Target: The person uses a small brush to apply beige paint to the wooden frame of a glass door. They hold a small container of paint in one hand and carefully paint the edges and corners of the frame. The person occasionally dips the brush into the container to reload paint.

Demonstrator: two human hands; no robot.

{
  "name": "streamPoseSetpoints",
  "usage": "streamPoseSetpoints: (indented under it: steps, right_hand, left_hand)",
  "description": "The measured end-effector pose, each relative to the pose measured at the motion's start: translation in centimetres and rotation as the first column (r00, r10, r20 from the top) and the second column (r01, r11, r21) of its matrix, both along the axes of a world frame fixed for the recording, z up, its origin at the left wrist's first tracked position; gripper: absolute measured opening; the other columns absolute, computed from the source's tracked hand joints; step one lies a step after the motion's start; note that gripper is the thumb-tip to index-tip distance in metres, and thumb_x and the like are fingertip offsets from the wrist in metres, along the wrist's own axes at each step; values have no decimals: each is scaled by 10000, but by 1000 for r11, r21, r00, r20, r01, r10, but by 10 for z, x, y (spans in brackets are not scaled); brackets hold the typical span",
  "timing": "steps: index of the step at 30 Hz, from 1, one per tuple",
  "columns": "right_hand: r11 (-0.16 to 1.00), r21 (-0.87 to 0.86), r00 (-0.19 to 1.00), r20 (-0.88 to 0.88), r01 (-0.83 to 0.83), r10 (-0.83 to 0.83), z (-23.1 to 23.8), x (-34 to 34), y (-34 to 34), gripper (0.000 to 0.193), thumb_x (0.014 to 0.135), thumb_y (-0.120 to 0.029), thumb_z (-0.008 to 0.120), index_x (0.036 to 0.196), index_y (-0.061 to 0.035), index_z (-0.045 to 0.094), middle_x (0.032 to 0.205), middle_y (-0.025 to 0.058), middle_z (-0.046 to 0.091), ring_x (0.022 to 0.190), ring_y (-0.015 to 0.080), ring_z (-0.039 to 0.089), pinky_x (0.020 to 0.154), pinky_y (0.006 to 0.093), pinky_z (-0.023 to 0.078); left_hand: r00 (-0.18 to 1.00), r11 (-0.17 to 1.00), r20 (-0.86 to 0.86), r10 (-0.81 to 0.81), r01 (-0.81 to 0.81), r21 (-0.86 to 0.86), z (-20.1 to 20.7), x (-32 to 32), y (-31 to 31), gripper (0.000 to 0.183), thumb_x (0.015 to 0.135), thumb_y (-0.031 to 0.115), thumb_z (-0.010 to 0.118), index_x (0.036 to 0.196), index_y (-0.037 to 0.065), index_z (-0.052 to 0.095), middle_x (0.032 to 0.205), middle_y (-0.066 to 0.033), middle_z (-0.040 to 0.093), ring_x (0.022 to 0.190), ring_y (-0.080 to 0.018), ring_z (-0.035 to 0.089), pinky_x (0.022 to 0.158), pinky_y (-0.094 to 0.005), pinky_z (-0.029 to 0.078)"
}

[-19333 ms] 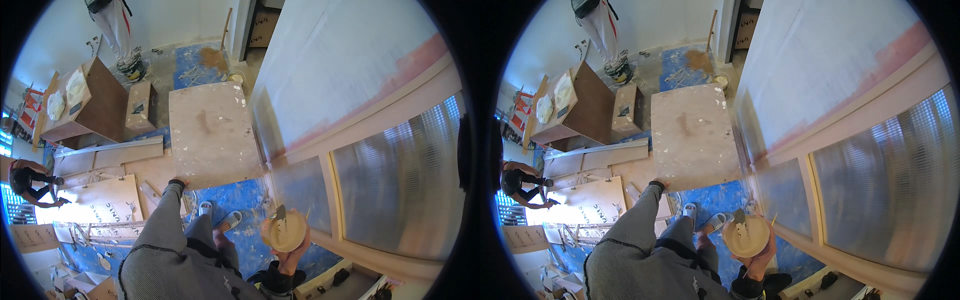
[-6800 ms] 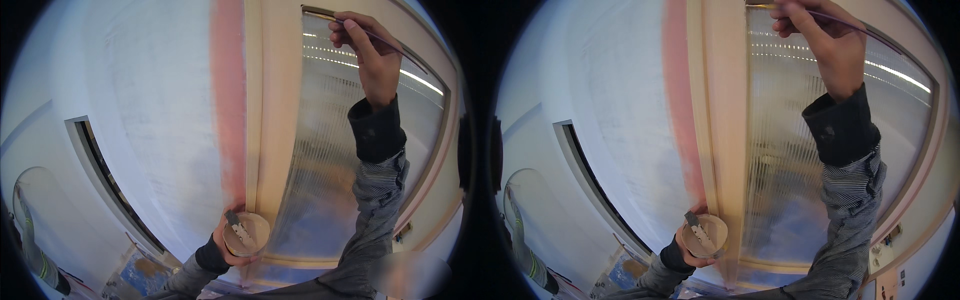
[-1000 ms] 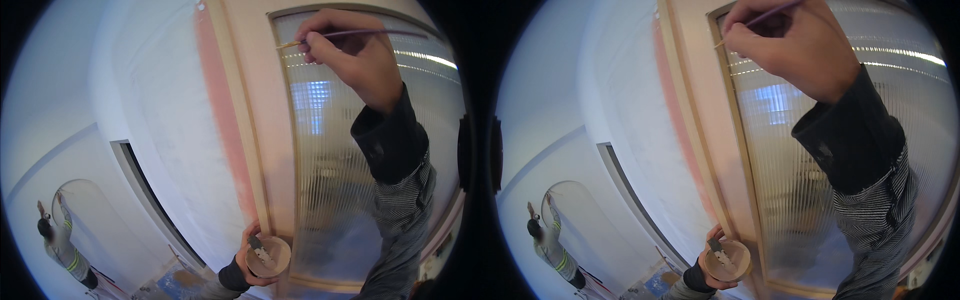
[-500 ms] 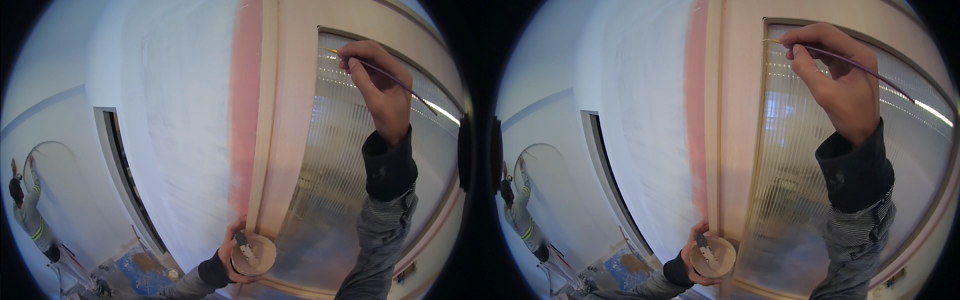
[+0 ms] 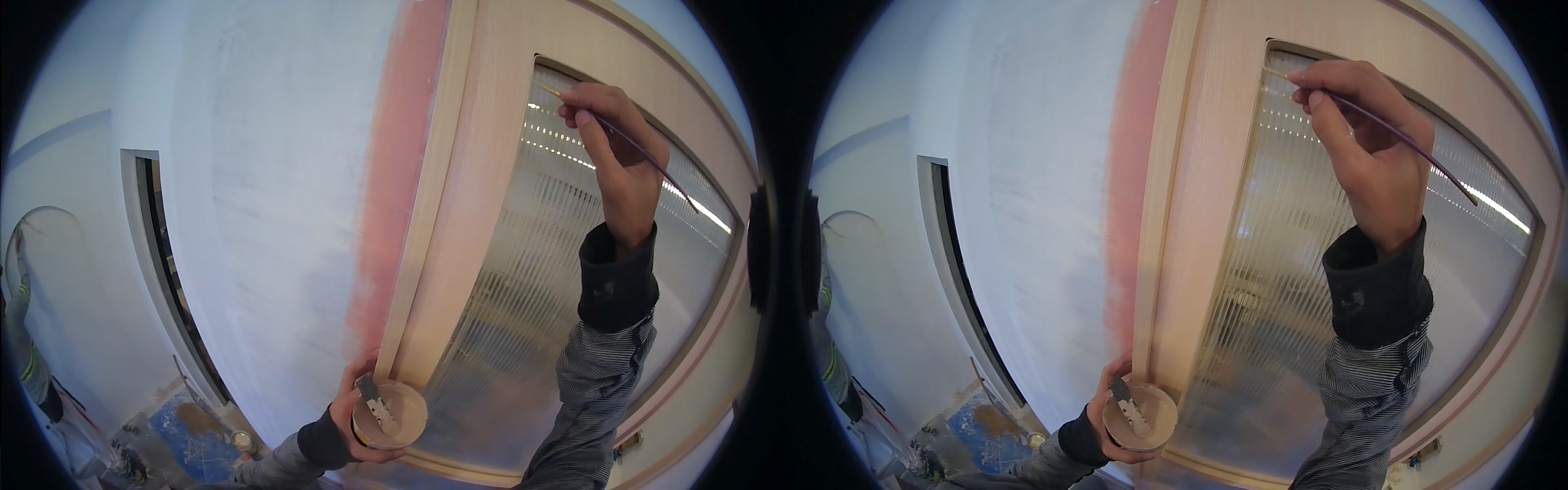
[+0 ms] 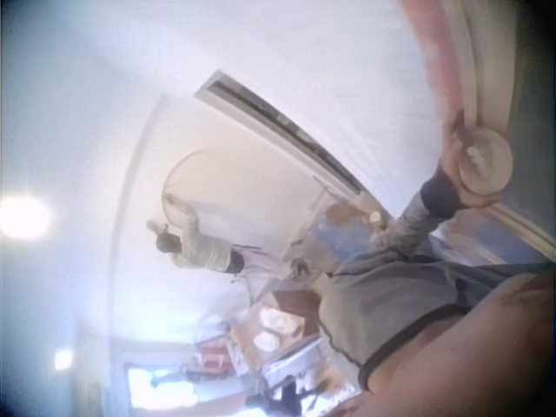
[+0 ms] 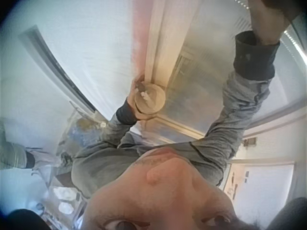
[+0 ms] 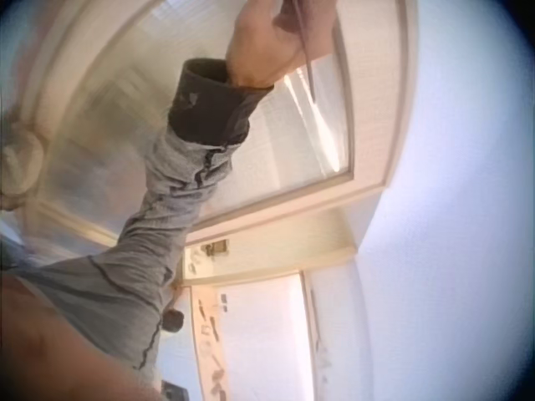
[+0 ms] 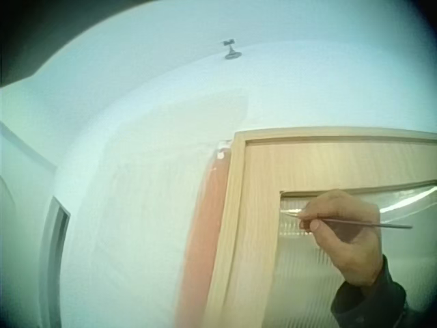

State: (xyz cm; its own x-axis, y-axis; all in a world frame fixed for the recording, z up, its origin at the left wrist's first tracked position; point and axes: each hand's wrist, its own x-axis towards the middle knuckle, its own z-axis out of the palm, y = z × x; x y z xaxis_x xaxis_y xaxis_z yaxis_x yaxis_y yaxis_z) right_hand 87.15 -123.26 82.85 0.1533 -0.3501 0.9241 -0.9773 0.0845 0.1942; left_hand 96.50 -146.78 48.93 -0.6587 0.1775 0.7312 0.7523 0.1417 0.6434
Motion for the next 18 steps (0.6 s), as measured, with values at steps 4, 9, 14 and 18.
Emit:
streamPoseSetpoints:
  steps: [4, 9, 14, 18]
  right_hand:
    - [998, -56, 999, -26, 24, -25, 0, 4, -4, 187, 929, 71, 585, 1076, 41, 696, 1043, 88, 676, 951, 152, 658, 859, 276, 521]
    - [998, 56, 999, -37, 27, -25, 3, 0, 6, 186, 930, 73, 577, 1069, 41, 696, 1038, 90, 673, 938, 155, 654, 851, 278, 520]
    - [999, -40, 999, -39, 13, -15, 1, 3, -2, 187, 906, 87, 568, 1038, 44, 693, 1033, 89, 675, 911, 153, 644, 841, 281, 517]
    - [998, 58, 998, -41, 40, -38, 1, 1, 7, 191, 886, 92, 563, 1021, 51, 692, 1017, 94, 676, 901, 159, 641, 829, 284, 516]
  left_hand:
    - [1000, 1000, -4, 6, -6, -27, 1, 1, 0, 892, 552, 333, 953, 1310, 56, 572, 1543, -236, 225, 1465, -405, 244, 1158, -513, 306]
    - [1000, 999, 4, -20, 20, 35, -2, 0, 1, 879, 552, 329, 951, 1302, 65, 576, 1537, -231, 236, 1454, -408, 269, 1156, -512, 312]
    - [998, 998, 34, -43, 41, 53, -7, -4, 0, 885, 536, 313, 957, 1295, 62, 578, 1525, -221, 251, 1452, -403, 274, 1156, -512, 312]
    - [999, 997, 27, -40, 38, 65, -2, 0, 2, 893, 523, 303, 963, 1292, 62, 579, 1521, -218, 256, 1446, -402, 286, 1160, -510, 306]
